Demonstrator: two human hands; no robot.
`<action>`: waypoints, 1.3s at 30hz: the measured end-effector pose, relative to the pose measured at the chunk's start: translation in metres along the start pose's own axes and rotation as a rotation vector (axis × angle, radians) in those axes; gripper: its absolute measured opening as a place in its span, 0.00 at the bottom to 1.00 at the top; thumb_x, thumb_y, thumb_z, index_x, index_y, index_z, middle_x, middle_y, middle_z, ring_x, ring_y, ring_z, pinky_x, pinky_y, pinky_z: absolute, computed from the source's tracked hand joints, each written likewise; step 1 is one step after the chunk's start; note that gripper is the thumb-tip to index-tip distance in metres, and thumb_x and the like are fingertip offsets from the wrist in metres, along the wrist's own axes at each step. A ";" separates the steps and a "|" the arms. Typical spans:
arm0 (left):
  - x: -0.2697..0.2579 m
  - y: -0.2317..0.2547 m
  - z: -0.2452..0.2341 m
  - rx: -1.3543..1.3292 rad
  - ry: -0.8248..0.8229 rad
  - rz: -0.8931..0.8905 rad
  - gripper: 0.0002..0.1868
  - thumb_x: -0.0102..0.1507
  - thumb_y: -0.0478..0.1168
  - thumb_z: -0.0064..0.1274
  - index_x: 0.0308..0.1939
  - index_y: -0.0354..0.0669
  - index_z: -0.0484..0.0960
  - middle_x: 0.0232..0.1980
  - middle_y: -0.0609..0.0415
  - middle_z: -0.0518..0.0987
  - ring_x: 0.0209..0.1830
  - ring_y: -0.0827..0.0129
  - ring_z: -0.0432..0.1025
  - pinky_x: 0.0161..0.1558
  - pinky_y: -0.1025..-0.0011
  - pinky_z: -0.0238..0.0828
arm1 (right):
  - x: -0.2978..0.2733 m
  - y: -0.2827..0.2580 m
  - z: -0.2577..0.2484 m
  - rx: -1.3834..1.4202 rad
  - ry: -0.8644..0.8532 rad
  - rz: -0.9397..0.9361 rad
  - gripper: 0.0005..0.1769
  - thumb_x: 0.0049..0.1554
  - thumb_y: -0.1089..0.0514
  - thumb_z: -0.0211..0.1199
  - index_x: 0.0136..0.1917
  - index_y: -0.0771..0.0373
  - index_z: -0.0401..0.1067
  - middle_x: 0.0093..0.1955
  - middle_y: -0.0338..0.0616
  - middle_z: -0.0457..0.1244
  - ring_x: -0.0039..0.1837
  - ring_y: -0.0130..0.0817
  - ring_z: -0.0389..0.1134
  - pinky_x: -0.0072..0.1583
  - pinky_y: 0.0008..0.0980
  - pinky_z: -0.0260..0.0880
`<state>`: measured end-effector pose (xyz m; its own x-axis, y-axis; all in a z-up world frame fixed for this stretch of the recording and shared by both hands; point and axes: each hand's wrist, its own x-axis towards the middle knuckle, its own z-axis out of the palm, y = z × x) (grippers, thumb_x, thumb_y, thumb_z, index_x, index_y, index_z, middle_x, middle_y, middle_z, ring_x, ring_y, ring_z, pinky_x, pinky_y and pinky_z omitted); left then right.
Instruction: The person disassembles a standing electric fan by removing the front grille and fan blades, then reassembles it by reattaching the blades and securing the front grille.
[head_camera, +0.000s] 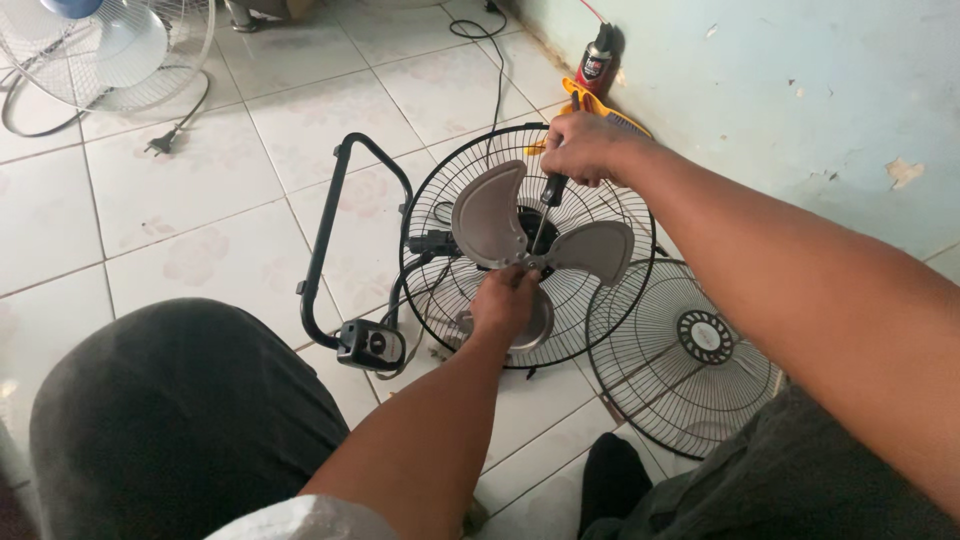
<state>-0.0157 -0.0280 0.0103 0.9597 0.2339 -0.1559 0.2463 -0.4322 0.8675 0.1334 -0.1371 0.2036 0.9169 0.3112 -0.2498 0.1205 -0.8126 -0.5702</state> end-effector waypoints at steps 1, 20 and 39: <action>-0.001 0.002 -0.002 0.007 -0.011 -0.019 0.20 0.63 0.59 0.52 0.52 0.57 0.86 0.49 0.53 0.85 0.53 0.55 0.78 0.58 0.56 0.70 | 0.001 0.000 0.001 -0.006 -0.004 0.004 0.11 0.51 0.57 0.65 0.46 0.62 0.69 0.29 0.39 0.61 0.28 0.25 0.60 0.29 0.30 0.60; -0.001 0.009 -0.006 0.008 -0.096 -0.121 0.21 0.64 0.60 0.50 0.54 0.59 0.85 0.49 0.55 0.86 0.53 0.59 0.79 0.65 0.54 0.61 | -0.005 -0.014 0.000 -0.100 0.021 0.071 0.13 0.52 0.55 0.66 0.47 0.63 0.70 0.30 0.40 0.62 0.28 0.28 0.61 0.31 0.33 0.63; 0.013 -0.008 -0.004 -0.146 -0.128 -0.081 0.21 0.61 0.57 0.58 0.51 0.52 0.87 0.45 0.55 0.87 0.47 0.62 0.81 0.55 0.61 0.72 | 0.005 0.003 -0.003 0.146 -0.282 -0.055 0.18 0.58 0.49 0.65 0.54 0.61 0.67 0.37 0.40 0.63 0.32 0.27 0.65 0.34 0.31 0.72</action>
<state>-0.0061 -0.0175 0.0030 0.9493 0.1460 -0.2785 0.3099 -0.2840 0.9074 0.1400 -0.1396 0.2029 0.7663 0.4938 -0.4110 0.0923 -0.7177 -0.6902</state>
